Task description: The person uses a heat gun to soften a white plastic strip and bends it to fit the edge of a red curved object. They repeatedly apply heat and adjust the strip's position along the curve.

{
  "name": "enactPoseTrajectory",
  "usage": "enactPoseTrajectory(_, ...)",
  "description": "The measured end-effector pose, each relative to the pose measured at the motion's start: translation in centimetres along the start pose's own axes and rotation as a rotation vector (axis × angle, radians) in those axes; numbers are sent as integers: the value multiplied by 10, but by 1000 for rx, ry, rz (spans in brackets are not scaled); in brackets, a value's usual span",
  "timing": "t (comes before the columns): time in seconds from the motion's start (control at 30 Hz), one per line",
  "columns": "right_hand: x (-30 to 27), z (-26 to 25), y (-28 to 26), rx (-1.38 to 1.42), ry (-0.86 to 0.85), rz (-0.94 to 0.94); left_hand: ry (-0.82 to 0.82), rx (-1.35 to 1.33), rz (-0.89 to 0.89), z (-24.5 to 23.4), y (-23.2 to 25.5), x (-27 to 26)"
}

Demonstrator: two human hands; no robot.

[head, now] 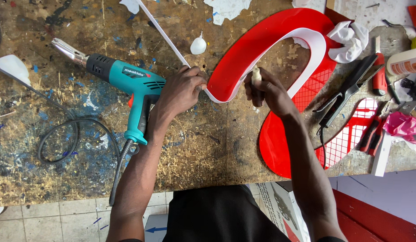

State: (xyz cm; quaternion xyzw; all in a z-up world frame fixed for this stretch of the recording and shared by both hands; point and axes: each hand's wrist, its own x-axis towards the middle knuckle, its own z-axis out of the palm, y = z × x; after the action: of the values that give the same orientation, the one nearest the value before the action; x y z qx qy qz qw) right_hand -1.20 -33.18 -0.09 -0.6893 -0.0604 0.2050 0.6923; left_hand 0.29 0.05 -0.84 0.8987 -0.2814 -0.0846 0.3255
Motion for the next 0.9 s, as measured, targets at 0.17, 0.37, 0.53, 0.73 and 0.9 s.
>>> enactPoseTrajectory(0.17, -2, 44, -12, -90, 203, 56, 15, 20, 18, -2, 2, 0)
enactPoseTrajectory(0.37, 3, 61, 35, -643, 343, 37, 30, -1, 32, 2, -2, -1)
enactPoseTrajectory(0.53, -3, 73, 0, -649, 361, 91, 52, -1, 51, 2, -4, 1)
enactPoseTrajectory(0.73, 1, 54, 33, -872, 320, 24, 52, 5, 72, 5, -8, 1)
enactPoseTrajectory(0.9, -2, 52, -5, -637, 384, -55, 61, 11, 55, -1, 3, 1)
